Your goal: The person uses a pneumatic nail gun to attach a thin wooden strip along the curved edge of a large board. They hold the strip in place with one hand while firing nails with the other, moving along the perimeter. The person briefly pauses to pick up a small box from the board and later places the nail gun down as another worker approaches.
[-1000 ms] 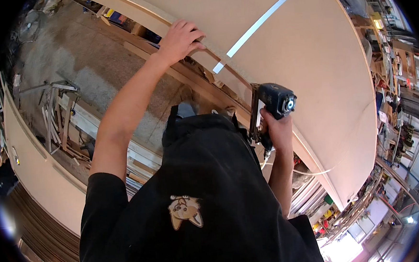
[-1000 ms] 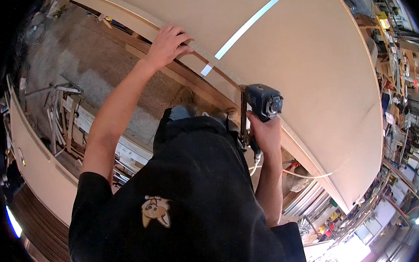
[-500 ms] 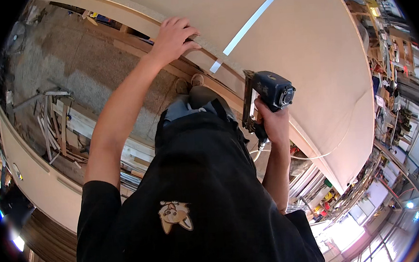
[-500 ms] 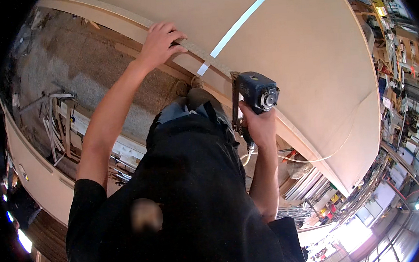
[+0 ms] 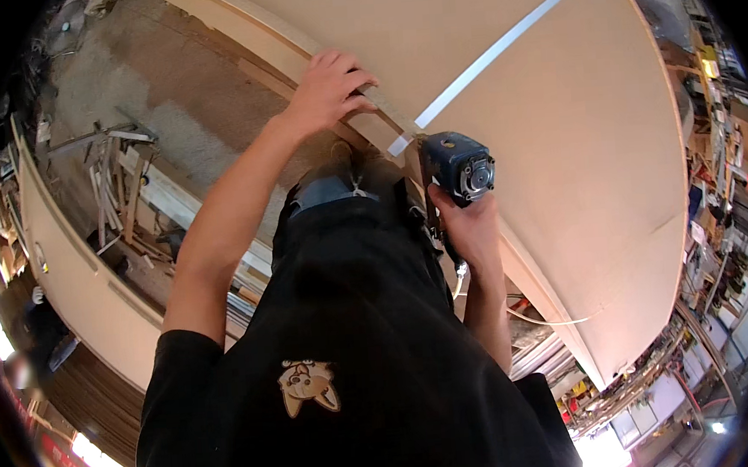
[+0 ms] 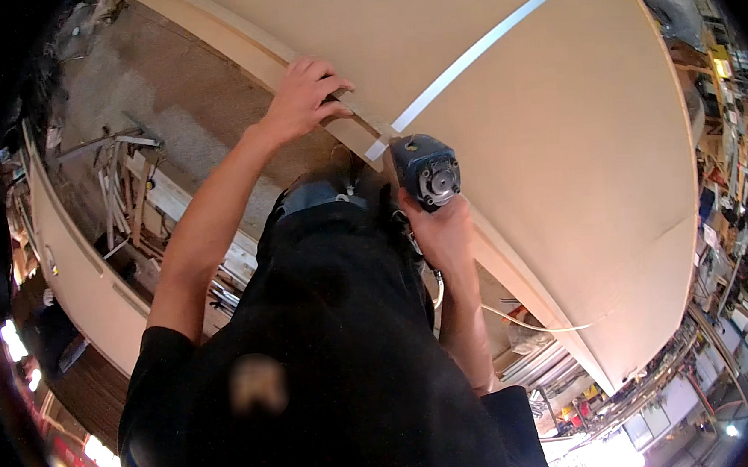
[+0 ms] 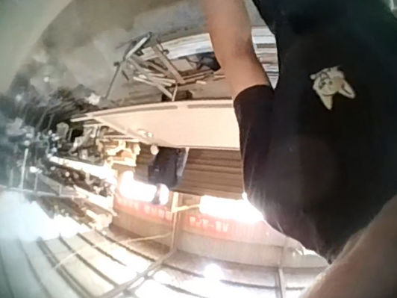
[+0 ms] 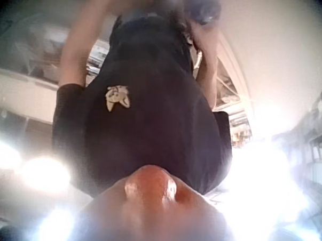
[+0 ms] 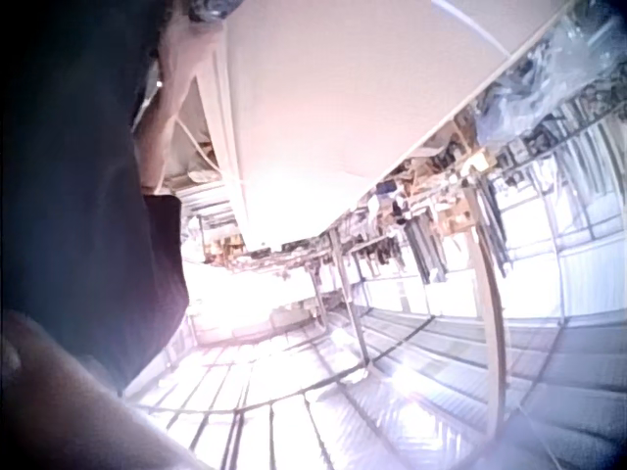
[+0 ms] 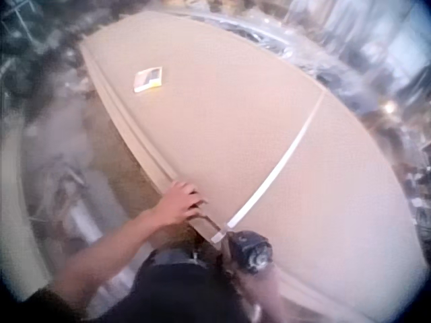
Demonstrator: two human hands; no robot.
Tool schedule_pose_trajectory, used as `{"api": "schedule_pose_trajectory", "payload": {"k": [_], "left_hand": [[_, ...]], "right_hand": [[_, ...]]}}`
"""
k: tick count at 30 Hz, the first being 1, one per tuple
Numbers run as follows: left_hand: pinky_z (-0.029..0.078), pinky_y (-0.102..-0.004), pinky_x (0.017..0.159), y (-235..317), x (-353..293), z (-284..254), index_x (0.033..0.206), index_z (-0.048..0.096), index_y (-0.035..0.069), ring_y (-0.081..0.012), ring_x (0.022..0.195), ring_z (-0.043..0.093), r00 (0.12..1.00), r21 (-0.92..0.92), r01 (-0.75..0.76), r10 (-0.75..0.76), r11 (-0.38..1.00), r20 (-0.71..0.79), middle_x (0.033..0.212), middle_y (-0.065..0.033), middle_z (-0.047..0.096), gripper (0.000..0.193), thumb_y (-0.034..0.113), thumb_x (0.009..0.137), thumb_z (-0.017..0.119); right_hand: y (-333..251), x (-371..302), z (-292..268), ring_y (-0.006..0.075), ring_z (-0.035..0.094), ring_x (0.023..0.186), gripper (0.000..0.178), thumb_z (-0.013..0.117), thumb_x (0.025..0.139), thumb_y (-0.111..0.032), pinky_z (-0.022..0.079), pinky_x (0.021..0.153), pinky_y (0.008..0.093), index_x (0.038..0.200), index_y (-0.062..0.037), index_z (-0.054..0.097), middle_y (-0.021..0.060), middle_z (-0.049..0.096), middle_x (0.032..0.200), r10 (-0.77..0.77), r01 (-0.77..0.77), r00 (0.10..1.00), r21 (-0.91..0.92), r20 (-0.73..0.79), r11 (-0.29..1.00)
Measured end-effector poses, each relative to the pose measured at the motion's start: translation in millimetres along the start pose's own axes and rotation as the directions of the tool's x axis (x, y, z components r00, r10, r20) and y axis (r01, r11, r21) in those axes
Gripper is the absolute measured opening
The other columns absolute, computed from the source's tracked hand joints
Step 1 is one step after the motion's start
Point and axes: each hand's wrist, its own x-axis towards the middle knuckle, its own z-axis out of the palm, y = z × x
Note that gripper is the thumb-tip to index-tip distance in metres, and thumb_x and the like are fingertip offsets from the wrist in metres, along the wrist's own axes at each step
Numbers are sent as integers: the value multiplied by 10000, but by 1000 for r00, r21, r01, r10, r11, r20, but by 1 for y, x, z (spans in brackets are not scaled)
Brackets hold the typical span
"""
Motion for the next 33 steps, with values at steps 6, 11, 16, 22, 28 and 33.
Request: {"api": "schedule_pose_trajectory", "payload": {"k": [6,11,16,22,28,33], "left_hand": [[425,-484,1095,-4,1,-7,1165,763,177,-319,1215,581,997,9,2,-2,1000,73,1150,-50,648,432,383,807,890],[445,-494,1074,-57,18,-44,1152,755,158,-338,1213,591,992,75,-54,45,996,114,1172,-56,655,418,375,817,879],[515,-497,966,-153,35,-104,1129,771,107,-407,1125,635,987,98,-140,132,985,88,1160,-140,676,400,362,837,867],[416,-479,1060,-214,29,-104,1239,746,114,-325,1179,581,979,37,-111,103,993,175,1203,-89,619,348,280,940,807],[410,-463,1048,-207,27,-101,1240,748,135,-297,1149,580,982,-23,-136,138,990,127,1169,-63,615,343,343,972,798],[436,-480,997,-216,24,-95,1198,749,150,-309,1117,602,975,17,-221,221,975,35,1143,-60,624,354,376,934,819]], "right_hand": [[-29,-3,13,163,736,990,336,824,950,-247,569,899,377,1201,-27,787,100,819,1037,-9,8,999,-11,-34,1000],[-28,-5,26,230,761,996,323,816,960,-266,579,887,402,1180,-31,793,146,818,1022,80,-82,994,-35,-75,996],[-25,-4,60,356,806,938,369,831,923,-340,598,795,468,1125,-33,800,220,808,957,121,-124,965,2,-231,992],[-82,3,130,477,746,1032,436,826,856,-315,596,899,541,1193,-50,748,282,777,1034,316,-368,825,-20,-468,930],[-110,-18,185,470,741,1059,449,826,859,-340,587,908,530,1183,-37,755,264,785,1038,376,-341,711,176,-594,923],[-89,-32,197,431,776,1018,389,832,841,-349,604,876,483,1016,-4,793,270,787,984,443,-360,691,261,-571,896]]}}
